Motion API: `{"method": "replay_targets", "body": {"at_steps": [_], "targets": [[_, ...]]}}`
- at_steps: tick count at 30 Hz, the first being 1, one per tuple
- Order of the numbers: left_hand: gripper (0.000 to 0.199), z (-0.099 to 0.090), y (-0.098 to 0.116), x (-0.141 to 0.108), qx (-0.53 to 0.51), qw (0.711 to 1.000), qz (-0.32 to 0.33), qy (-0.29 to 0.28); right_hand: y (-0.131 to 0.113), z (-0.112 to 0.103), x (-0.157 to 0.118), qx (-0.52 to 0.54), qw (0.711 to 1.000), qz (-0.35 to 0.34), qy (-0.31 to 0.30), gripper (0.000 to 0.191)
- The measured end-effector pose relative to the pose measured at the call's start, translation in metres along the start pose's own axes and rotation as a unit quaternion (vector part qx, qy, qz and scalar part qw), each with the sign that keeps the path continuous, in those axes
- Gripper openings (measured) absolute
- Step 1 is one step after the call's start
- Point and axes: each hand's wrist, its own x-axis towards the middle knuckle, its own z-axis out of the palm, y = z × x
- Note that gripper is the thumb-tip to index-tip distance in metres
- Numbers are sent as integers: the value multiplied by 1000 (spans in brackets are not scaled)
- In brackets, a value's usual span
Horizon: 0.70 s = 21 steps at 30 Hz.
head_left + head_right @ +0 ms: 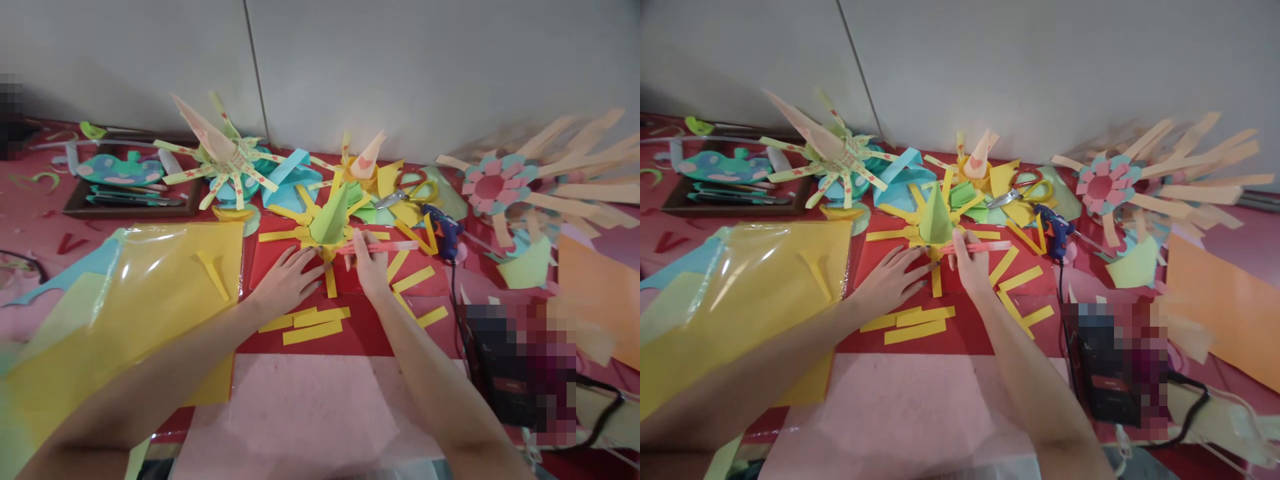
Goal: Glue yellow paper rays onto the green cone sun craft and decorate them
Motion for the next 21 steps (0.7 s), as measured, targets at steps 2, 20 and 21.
{"method": "replay_targets", "body": {"at_steps": [2, 20, 21], "targets": [[36, 0, 0, 0, 6, 1000, 4, -2, 9, 1, 3, -26, 1000, 4, -7, 40], [43, -9, 1, 1, -12, 999, 7, -39, 16, -1, 4, -179, 976, -63, -102, 39], [43, -9, 1, 1, -14, 999, 7, -38, 17, -1, 4, -177, 978, -56, -96, 39]]}}
